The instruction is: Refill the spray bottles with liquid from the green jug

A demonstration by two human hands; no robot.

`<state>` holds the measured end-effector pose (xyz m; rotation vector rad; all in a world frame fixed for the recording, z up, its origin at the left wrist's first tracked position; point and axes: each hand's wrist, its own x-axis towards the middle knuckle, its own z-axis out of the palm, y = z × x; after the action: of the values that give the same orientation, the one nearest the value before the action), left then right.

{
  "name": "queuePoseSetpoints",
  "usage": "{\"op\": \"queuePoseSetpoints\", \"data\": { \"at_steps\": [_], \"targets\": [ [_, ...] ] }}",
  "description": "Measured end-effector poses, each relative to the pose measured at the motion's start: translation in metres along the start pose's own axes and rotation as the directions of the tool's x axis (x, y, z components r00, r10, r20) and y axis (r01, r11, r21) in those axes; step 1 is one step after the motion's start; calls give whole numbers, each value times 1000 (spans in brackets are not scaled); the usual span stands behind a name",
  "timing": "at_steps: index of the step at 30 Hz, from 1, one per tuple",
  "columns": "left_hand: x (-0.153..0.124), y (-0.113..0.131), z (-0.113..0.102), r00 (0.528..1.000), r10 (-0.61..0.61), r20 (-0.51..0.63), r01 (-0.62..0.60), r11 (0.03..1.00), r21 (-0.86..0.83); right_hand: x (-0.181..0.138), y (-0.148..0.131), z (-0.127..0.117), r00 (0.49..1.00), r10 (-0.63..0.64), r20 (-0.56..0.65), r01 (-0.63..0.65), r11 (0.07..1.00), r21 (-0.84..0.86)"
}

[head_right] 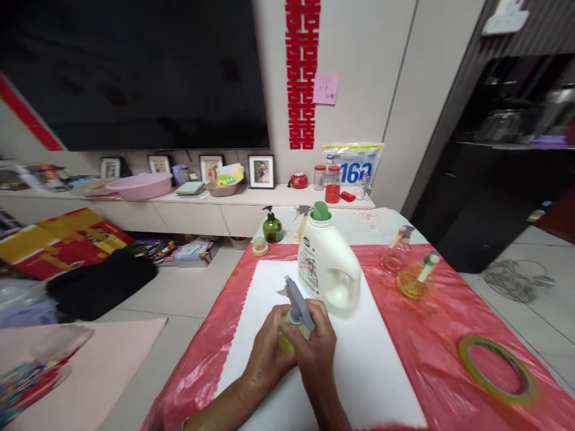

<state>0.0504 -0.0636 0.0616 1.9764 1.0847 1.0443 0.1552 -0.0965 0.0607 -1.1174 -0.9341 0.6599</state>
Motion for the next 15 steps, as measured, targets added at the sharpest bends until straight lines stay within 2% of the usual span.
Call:
{"op": "queuePoseSetpoints", "data": {
  "at_steps": [7,12,15],
  "targets": [
    [0,5,-8,997,-61,52,59,997,40,7,-21,-1,998,24,53,-23,999,-23],
    [0,7,-11,996,-68,62,65,996,58,7,-21,-3,995,39,86,-41,999,22],
    [2,1,-11,996,-72,56,69,996,51,8,-18,-6,985,44,169,-58,995,76]
  ]
}}
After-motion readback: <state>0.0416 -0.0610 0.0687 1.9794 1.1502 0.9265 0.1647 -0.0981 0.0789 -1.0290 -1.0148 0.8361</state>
